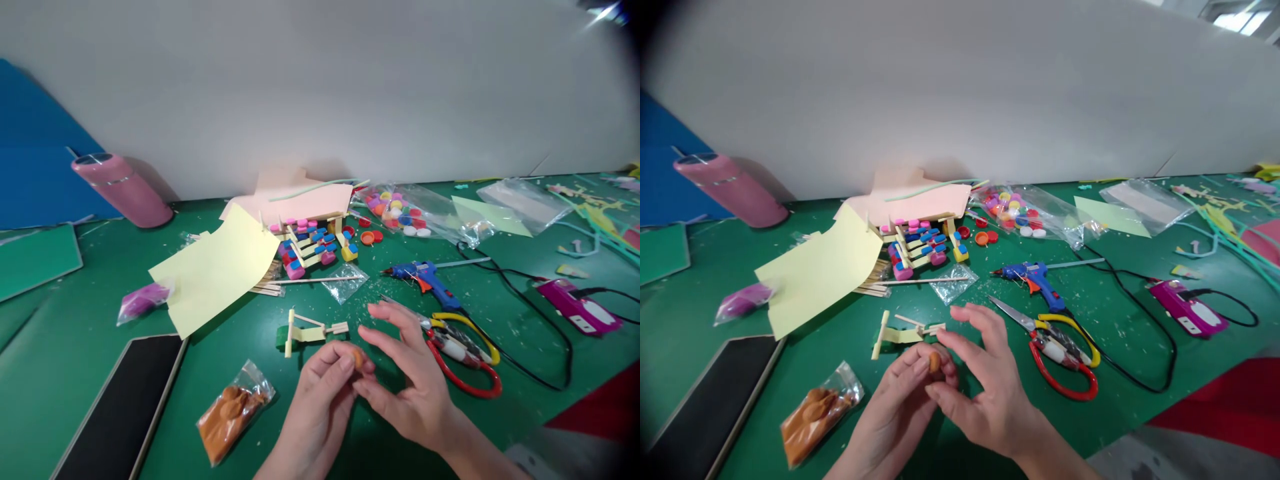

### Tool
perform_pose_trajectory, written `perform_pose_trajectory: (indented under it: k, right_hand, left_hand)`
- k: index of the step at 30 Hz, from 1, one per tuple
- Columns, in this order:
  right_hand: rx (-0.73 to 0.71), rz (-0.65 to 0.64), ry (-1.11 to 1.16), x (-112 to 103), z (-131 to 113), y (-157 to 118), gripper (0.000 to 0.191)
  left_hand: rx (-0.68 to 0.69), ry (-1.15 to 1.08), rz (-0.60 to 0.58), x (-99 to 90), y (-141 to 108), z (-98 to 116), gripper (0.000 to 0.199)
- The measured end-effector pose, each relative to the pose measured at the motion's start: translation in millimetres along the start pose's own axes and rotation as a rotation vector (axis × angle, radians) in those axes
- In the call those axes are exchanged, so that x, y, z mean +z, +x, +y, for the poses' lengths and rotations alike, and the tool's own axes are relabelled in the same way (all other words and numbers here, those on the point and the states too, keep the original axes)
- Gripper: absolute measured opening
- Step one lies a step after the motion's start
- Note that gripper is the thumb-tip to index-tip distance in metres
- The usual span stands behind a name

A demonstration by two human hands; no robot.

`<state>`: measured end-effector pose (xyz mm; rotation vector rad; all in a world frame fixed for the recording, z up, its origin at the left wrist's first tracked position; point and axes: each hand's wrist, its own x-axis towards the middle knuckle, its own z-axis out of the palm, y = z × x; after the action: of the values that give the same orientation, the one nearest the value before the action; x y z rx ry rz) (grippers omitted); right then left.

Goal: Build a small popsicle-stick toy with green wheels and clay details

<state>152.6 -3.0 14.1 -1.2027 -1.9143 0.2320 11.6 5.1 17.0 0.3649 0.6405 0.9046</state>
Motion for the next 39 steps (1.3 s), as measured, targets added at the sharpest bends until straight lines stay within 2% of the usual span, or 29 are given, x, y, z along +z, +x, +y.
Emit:
perform_pose_trajectory:
  k: [5, 14, 17, 22, 27, 31, 39]
  right_hand:
    - [-0.012, -0.052, 0.032, -0.5, 2.6, 2.3, 0.021]
    - [-0.016, -0.080, 0.060, -2.1, 0.8, 5.0, 0.015]
    - [-0.019, -0.090, 0.065, -1.7, 1.6, 4.0, 0.017]
    - [-0.005, -0.101, 0.106, -1.7, 2.8, 2.0, 0.040]
    - [-0.034, -0.077, 0.077, -2.6, 2.3, 4.6, 0.020]
    - [-0.061, -0.056, 0.064, -3.8, 2.2, 7.2, 0.017]
    - [-0.087, -0.046, 0.070, -3.2, 3.1, 6.7, 0.016]
  left_hand:
    - [-0.026, -0.044, 0.013, -0.8, -0.1, -1.2, 0.007]
    - [-0.045, -0.098, -0.005, -2.0, 0.9, -3.0, 0.008]
    - [-0.049, -0.093, 0.003, -2.0, 1.6, -2.5, 0.008]
    - [-0.020, -0.010, -0.039, -2.5, 1.6, -2.2, 0.015]
    - [-0.037, -0.085, -0.024, -4.5, 1.6, -4.1, 0.009]
    - [-0.027, -0.159, -0.021, -5.1, 1.6, -5.0, 0.009]
    - [-0.030, -0.159, -0.010, -5.5, 1.6, -5.7, 0.007]
